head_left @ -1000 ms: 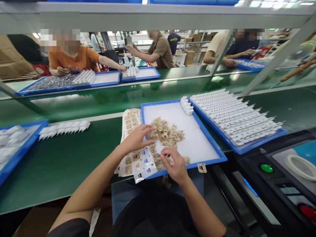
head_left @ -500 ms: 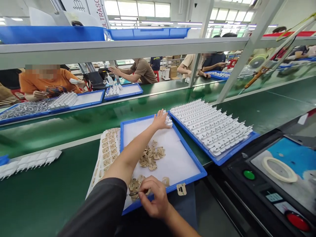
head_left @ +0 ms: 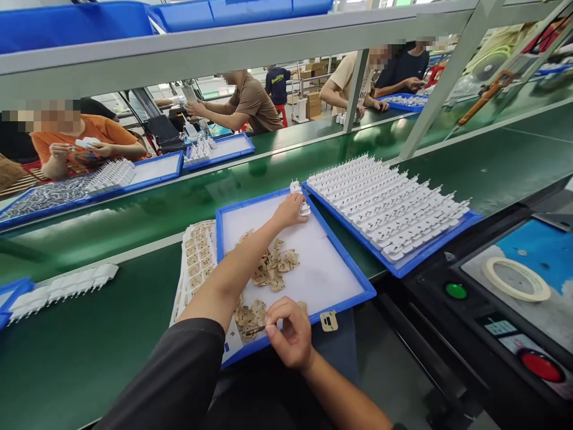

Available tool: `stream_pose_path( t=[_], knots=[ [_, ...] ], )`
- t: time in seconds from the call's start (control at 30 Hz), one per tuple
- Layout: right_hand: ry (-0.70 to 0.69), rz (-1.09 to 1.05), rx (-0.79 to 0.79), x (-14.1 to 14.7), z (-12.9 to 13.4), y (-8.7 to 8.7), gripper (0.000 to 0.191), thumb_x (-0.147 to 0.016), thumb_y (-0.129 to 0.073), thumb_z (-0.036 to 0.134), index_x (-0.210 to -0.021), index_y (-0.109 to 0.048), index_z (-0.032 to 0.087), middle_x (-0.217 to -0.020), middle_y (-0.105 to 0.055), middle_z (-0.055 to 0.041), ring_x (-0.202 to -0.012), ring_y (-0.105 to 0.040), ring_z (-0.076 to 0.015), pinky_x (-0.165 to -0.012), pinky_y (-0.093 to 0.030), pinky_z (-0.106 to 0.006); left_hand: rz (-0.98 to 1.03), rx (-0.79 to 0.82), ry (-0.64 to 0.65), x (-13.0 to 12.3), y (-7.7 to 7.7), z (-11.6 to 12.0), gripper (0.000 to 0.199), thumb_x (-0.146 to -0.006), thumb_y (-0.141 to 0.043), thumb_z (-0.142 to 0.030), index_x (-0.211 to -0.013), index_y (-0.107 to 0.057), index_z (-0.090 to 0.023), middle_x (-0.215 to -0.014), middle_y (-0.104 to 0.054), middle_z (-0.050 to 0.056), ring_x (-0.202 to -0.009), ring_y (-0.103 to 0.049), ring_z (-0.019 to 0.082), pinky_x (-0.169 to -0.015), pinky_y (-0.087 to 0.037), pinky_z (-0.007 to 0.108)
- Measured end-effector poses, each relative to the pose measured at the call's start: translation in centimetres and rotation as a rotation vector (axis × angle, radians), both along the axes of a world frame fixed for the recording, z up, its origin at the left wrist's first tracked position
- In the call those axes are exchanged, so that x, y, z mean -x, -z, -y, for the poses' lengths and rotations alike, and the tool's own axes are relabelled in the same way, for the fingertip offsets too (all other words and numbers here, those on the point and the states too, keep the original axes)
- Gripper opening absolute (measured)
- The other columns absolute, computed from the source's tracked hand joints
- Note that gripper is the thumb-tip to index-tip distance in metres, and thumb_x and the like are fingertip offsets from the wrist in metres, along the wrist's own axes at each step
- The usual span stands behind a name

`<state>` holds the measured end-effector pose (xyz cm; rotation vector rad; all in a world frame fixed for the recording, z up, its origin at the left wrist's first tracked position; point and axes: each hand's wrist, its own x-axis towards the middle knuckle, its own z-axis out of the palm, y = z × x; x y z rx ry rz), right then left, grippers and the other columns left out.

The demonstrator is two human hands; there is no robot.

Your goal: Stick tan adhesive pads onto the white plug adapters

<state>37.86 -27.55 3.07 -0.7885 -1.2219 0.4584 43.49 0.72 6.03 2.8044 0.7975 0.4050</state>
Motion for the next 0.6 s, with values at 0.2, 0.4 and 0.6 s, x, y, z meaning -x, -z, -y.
stream_pose_path(
  t=[0.2, 0.4, 0.6],
  knots=[
    [-0.039, 0.019, -0.021, 0.1, 0.0, 0.1, 0.003, -0.087, -0.058, 0.021, -0.086, -0.061, 0.022, -0.072, -0.063, -0.0032, -0.066, -0.061, -0.0177, -0.059, -0.05, -0.031, -0.042, 0.028, 0.095, 2.5, -0.5, 1.0, 0.05, -0.076, -0.071, -0.027, -0.125, -0.061, -0.024, -0.134, -0.049, 0.012, -0.124, -0.05, 0.032, -0.1, -0.048, 0.044],
    [-0.022, 0.027, -0.014, 0.2, 0.0, 0.1, 0.004, -0.087, -0.057, 0.023, -0.085, -0.06, 0.022, -0.072, -0.063, -0.0034, -0.068, -0.061, -0.0189, -0.061, -0.051, -0.032, -0.039, 0.091, 0.097, 3.4, -1.6, 4.4, 0.036, -0.079, -0.071, -0.031, -0.114, -0.069, -0.021, -0.134, -0.048, 0.012, -0.092, -0.065, 0.022, -0.09, -0.054, 0.038],
    [-0.029, 0.026, -0.021, 0.2, 0.1, 0.3, 0.003, -0.087, -0.058, 0.023, -0.085, -0.059, 0.023, -0.074, -0.063, -0.0031, -0.068, -0.061, -0.0179, -0.062, -0.051, -0.031, -0.076, 0.142, 0.35, 5.1, -1.8, 12.0, 0.038, -0.078, -0.078, -0.034, -0.113, -0.071, -0.023, -0.143, -0.045, 0.012, -0.112, -0.063, 0.028, -0.099, -0.053, 0.04]
  ],
)
